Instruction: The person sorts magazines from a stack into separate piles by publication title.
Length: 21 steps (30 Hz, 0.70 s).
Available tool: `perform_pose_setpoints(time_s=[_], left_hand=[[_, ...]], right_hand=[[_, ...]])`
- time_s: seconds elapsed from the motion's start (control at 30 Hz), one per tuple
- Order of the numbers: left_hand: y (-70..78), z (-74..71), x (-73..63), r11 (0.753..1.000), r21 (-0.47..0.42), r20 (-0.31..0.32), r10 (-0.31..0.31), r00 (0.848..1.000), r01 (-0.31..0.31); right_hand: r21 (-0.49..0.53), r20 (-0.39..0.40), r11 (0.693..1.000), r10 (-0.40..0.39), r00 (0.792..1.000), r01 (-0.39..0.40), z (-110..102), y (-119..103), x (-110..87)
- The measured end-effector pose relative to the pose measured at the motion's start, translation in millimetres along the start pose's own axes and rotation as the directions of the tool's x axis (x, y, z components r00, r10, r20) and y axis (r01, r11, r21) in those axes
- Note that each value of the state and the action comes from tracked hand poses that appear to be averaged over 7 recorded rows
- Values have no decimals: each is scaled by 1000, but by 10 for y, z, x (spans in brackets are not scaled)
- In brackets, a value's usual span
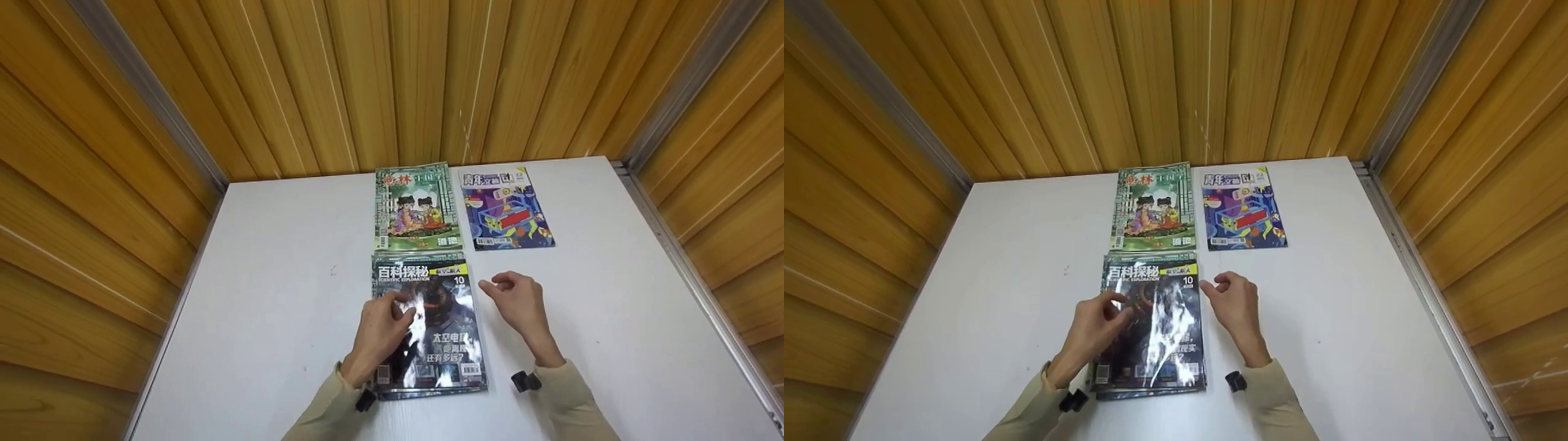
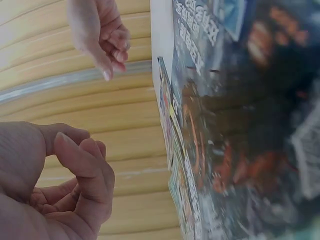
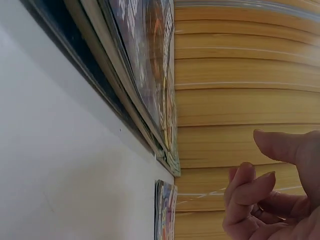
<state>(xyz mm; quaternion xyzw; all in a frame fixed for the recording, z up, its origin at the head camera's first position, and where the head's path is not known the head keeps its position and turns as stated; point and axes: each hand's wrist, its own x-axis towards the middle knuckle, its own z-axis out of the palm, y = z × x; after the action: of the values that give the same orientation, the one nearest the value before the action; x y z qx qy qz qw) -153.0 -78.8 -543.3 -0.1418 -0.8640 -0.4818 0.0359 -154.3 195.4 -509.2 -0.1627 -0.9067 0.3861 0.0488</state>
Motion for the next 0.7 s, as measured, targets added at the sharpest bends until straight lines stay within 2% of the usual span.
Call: perform_pose_setpoints(time_s=[0.1,0.33,0.57,0.67,0.7], left_hand=[[-83,-76,-142,999,12,-17,-51,999,51],[-209,-158,-408,993,63,-71,-94,993,98],[-314,-122,-616,966,97,-34,-239,970,241],[-380,-87,-688,959,142,-82,-237,968,246],[-447,-49,-712,958,167,-107,-218,970,234]], right_hand=[[-23,31,1000,0,1000,1,44,-3,-101],[-69,71,998,1,997,4,95,21,-280],[-86,122,996,25,992,-14,152,111,-497],[-103,143,995,32,989,-17,196,149,-581],[-109,147,994,35,989,-19,214,161,-607]])
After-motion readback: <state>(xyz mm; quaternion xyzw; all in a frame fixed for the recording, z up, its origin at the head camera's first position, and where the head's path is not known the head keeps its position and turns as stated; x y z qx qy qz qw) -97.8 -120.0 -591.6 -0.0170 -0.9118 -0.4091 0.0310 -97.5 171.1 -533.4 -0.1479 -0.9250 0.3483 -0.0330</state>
